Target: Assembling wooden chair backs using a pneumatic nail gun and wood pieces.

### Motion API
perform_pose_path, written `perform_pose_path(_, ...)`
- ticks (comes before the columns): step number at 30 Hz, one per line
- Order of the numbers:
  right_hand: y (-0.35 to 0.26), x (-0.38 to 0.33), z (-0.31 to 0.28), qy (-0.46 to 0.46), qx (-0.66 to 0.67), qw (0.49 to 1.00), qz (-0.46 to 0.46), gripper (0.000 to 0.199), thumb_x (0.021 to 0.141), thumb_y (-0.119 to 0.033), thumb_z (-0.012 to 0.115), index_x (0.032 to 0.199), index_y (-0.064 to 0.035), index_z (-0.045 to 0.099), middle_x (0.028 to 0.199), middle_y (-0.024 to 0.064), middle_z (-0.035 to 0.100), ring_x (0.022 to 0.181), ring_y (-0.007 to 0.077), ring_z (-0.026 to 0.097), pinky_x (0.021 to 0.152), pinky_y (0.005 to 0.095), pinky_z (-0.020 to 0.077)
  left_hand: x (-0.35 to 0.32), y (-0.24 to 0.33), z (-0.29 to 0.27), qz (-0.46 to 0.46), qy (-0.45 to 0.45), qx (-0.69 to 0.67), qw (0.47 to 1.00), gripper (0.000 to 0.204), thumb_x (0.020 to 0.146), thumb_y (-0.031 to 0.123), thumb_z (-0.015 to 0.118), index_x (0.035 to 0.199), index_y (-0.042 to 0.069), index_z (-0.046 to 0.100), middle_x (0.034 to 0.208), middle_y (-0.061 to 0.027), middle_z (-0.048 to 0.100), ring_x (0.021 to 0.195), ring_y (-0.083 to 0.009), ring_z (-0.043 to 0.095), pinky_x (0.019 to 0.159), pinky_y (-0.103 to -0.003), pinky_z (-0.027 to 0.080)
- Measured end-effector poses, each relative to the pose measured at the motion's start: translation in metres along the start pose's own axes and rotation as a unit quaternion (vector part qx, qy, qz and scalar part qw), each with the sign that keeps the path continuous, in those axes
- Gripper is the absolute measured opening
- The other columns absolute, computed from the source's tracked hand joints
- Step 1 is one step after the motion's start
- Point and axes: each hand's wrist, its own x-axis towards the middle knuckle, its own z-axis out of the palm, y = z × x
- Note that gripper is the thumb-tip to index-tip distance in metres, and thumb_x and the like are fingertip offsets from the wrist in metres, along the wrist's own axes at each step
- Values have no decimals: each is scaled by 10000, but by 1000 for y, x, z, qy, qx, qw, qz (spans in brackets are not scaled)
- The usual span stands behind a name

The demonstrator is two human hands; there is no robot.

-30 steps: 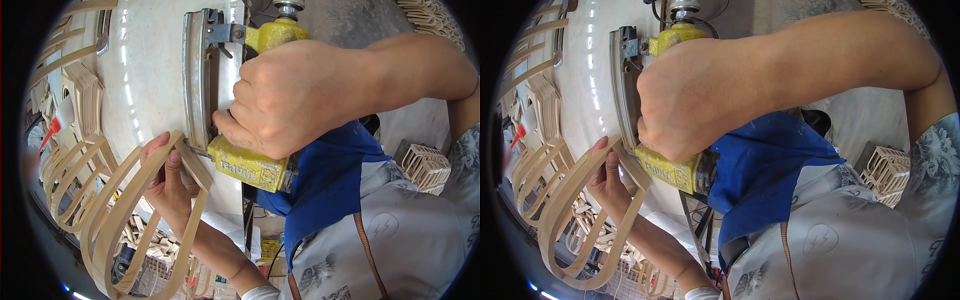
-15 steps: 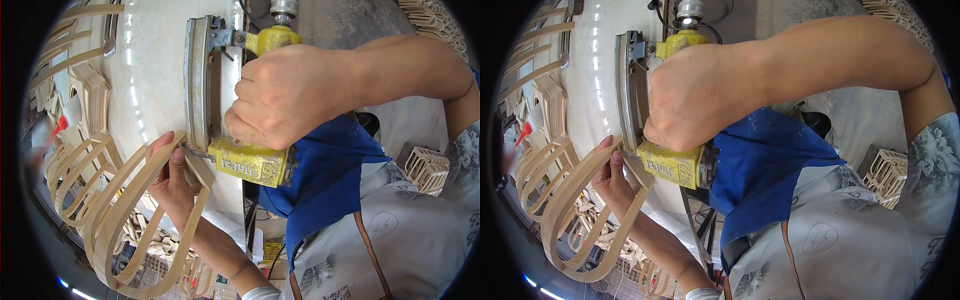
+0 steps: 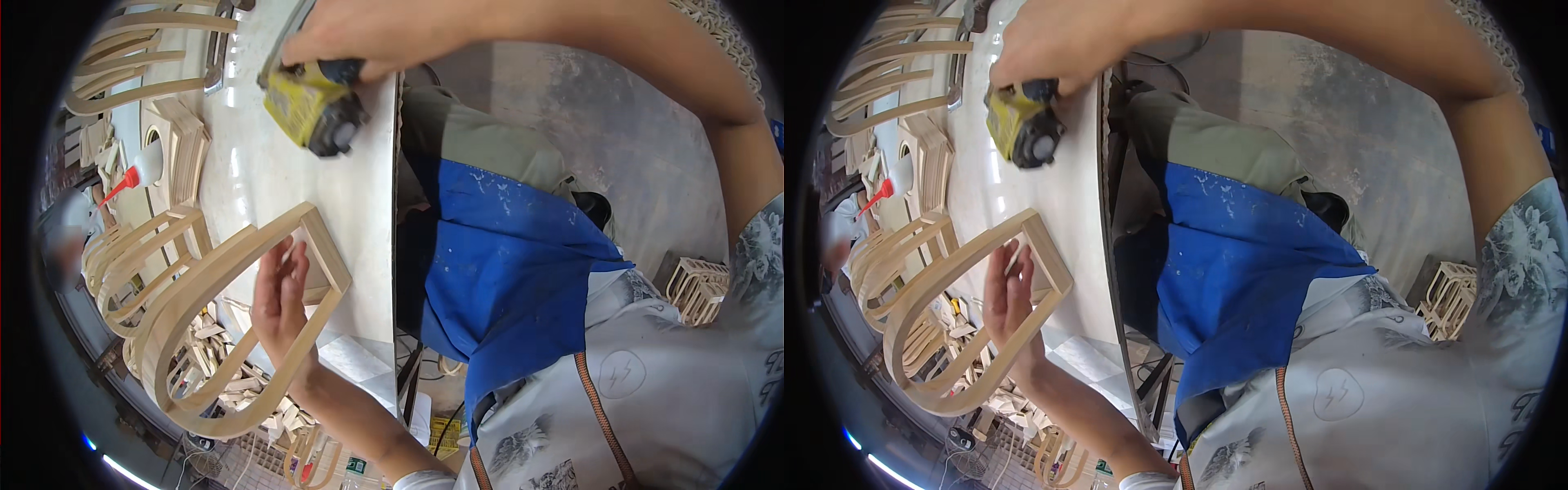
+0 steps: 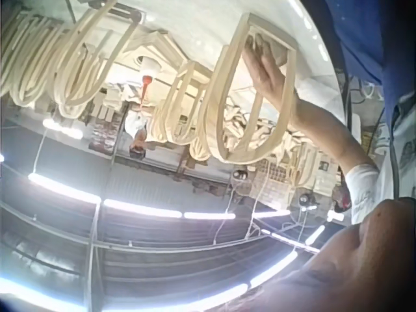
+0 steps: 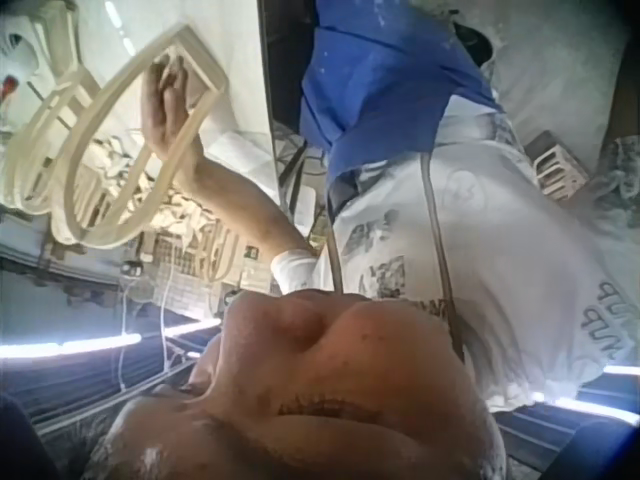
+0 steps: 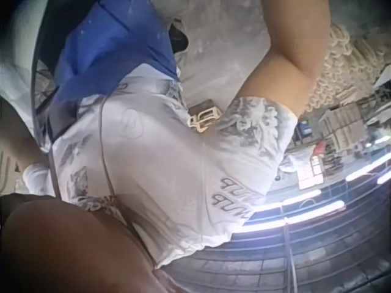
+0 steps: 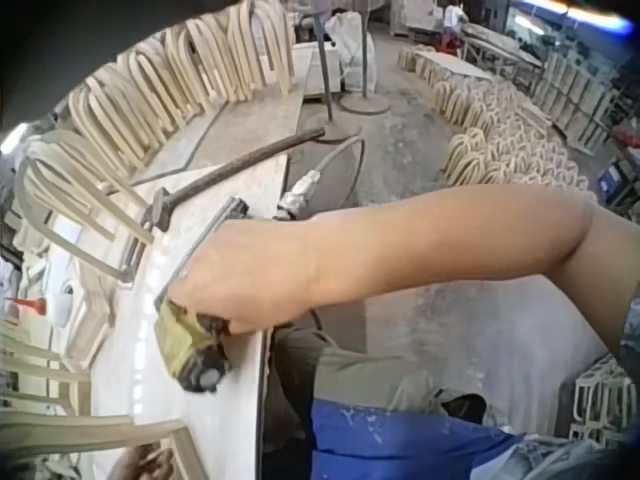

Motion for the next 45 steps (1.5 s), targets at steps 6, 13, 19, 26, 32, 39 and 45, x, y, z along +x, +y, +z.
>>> perform_pose_path(6, -32, 12, -58, -112, -31, 989, 93, 217, 775, -95, 722, 942, 31, 664, 851, 238, 714, 864, 422, 718, 759, 504, 558, -91, 3, -18, 26, 81, 123, 989, 453, 1031, -26, 600, 1473, -101, 535, 1456, -249, 583, 1341, -333, 607, 1147, -462, 496)
perform_pose_path(13, -123, 48, 49, 74, 239, 950, 187, 367, 930, -250, 734, 1191, 1, 672, 1076, 145, 695, 1031, 375, 685, 891, 457, 563, -122, -49, -52, 33, 209, 546, 811, 467, 834, 128, 871, 1282, 87, 743, 1222, -125, 681, 1120, -307, 659, 907, -404, 550)
perform_pose_path(19, -125, 56, 73, 37, 352, 917, 184, 229, 931, -213, 750, 1031, -10, 714, 927, 115, 693, 872, 321, 699, 795, 424, 565, -111, -64, -59, -2, 261, 498, 827, 574, 776, 197, 922, 1297, 59, 725, 1293, -216, 675, 1225, -409, 625, 1034, -510, 499)
perform_pose_path(26, -175, 39, 75, 169, 332, 885, 279, 184, 878, -128, 825, 973, -9, 723, 880, 83, 683, 769, 208, 728, 740, 340, 604, -98, -80, -98, -38, 258, 511, 819, 453, 853, 166, 862, 1277, 59, 744, 1126, -129, 717, 1058, -323, 691, 922, -441, 541)
perform_pose_path(32, -218, 30, 86, 196, 446, 836, 253, 282, 882, -144, 793, 1117, -24, 693, 1012, 134, 683, 833, 284, 703, 765, 395, 582, -107, -76, -95, 29, 225, 569, 791, 237, 947, 101, 757, 1167, 11, 755, 1043, -123, 727, 901, -300, 699, 824, -404, 557)
perform_pose_path(39, -251, -13, 71, 54, 488, 821, 291, 335, 935, -179, 742, 1214, -5, 676, 1077, 155, 687, 870, 291, 737, 781, 416, 586, -135, -45, 1, 99, 210, 315, 920, 110, 947, -16, 688, 1053, -41, 709, 925, -148, 716, 822, -254, 679, 786, -360, 541)
perform_pose_path(45, -248, -15, 69, 68, 532, 782, 318, 367, 959, -124, 758, 1298, -8, 675, 1098, 131, 703, 829, 250, 719, 722, 337, 583, -113, -34, 74, 147, 178, 235, 944, 217, 924, 4, 768, 1129, -26, 704, 1045, -167, 734, 945, -276, 705, 868, -365, 549)
